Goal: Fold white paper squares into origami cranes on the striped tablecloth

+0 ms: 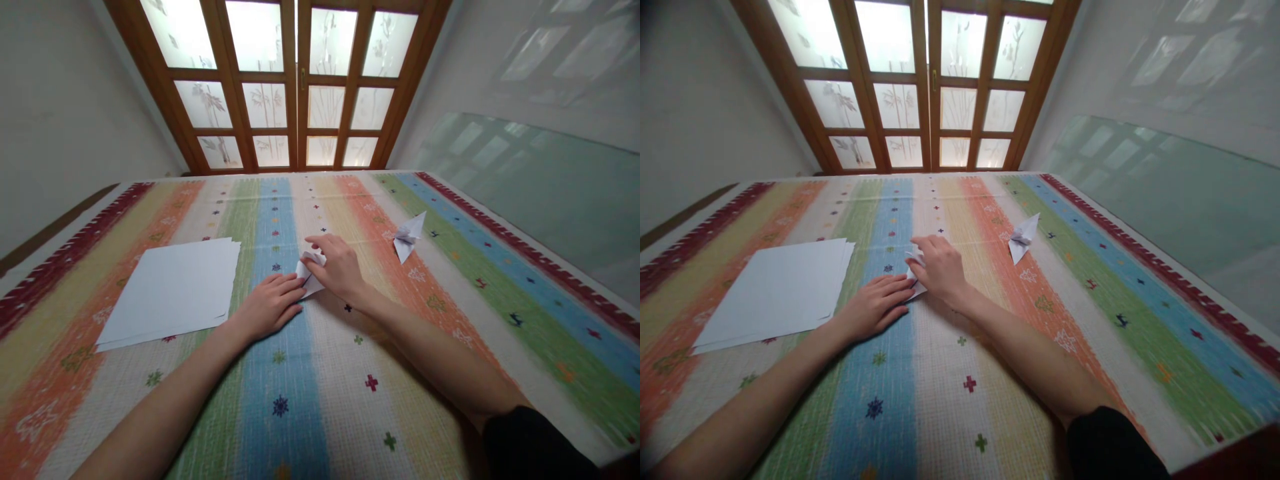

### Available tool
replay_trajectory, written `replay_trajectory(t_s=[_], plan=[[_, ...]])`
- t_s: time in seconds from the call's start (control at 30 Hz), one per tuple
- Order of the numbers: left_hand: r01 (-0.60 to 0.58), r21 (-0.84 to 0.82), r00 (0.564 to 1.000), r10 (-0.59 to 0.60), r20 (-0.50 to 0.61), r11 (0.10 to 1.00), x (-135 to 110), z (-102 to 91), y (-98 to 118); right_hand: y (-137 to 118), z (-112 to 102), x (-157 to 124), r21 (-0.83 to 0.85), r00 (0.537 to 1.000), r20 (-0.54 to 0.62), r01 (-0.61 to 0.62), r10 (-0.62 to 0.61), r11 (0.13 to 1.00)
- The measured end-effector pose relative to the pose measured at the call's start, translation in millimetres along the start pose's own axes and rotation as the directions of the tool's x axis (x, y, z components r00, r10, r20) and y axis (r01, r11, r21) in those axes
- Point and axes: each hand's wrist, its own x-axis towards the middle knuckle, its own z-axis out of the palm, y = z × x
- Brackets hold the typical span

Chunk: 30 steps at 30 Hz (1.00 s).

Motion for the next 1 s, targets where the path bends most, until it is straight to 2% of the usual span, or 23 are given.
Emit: replay_trajectory(t_s=[0.1,0.17,0.2,0.23,0.3,0.33,0.37,0.57,0.67,0.87,1.0], plan=[[0.034,-0.019,0.999,-0.033,0.037,0.999,-0.6,2.0,-0.9,7.9,-9.9,-15.0,-0.041,0.987,-0.062,0.148,-0.151,0.988],[0.058,-0.033,0.997,-0.056,0.043,0.998,-0.5,1.3,-1.0,12.7,-18.8,-29.1,-0.131,0.941,-0.044,0.327,-0.335,0.936],[0.064,-0.035,0.997,-0.062,0.043,0.997,-0.4,0.8,-1.2,14.5,-23.1,-35.8,-0.154,0.879,0.014,0.472,-0.476,0.868],[0.062,-0.035,0.997,-0.060,0.042,0.997,-0.5,0.5,-1.6,15.8,-26.6,-41.6,-0.162,0.782,0.065,0.622,-0.620,0.766],[0.041,-0.028,0.998,-0.040,0.041,0.999,-1.0,0.2,-2.9,17.3,-30.8,-48.9,-0.199,0.616,0.167,0.785,-0.770,0.586],[0.030,-0.021,0.999,-0.029,0.039,0.999,-1.5,0.1,-3.9,17.9,-31.1,-50.2,-0.215,0.566,0.203,0.822,-0.799,0.527],[0.023,-0.013,0.999,-0.022,0.038,1.000,-2.3,0.1,-4.9,18.5,-30.4,-50.0,-0.232,0.547,0.233,0.834,-0.804,0.500],[-0.030,0.009,0.998,0.029,0.064,1.000,-9.7,-6.6,-7.9,26.1,-16.4,-38.2,-0.266,0.596,0.371,0.803,-0.712,0.534],[-0.054,-0.004,0.995,0.054,0.079,0.999,-14.1,-12.7,-6.0,26.1,-12.5,-35.1,-0.267,0.639,0.402,0.767,-0.657,0.583],[-0.031,-0.079,0.995,0.038,0.087,0.996,-21.7,-17.6,-2.7,11.5,-9.9,-32.7,-0.260,0.754,0.431,0.630,-0.496,0.731],[-0.011,-0.128,0.997,0.021,0.081,0.992,-25.2,-16.3,-3.3,0.4,-7.9,-28.9,-0.314,0.781,0.465,0.585,-0.416,0.748]])
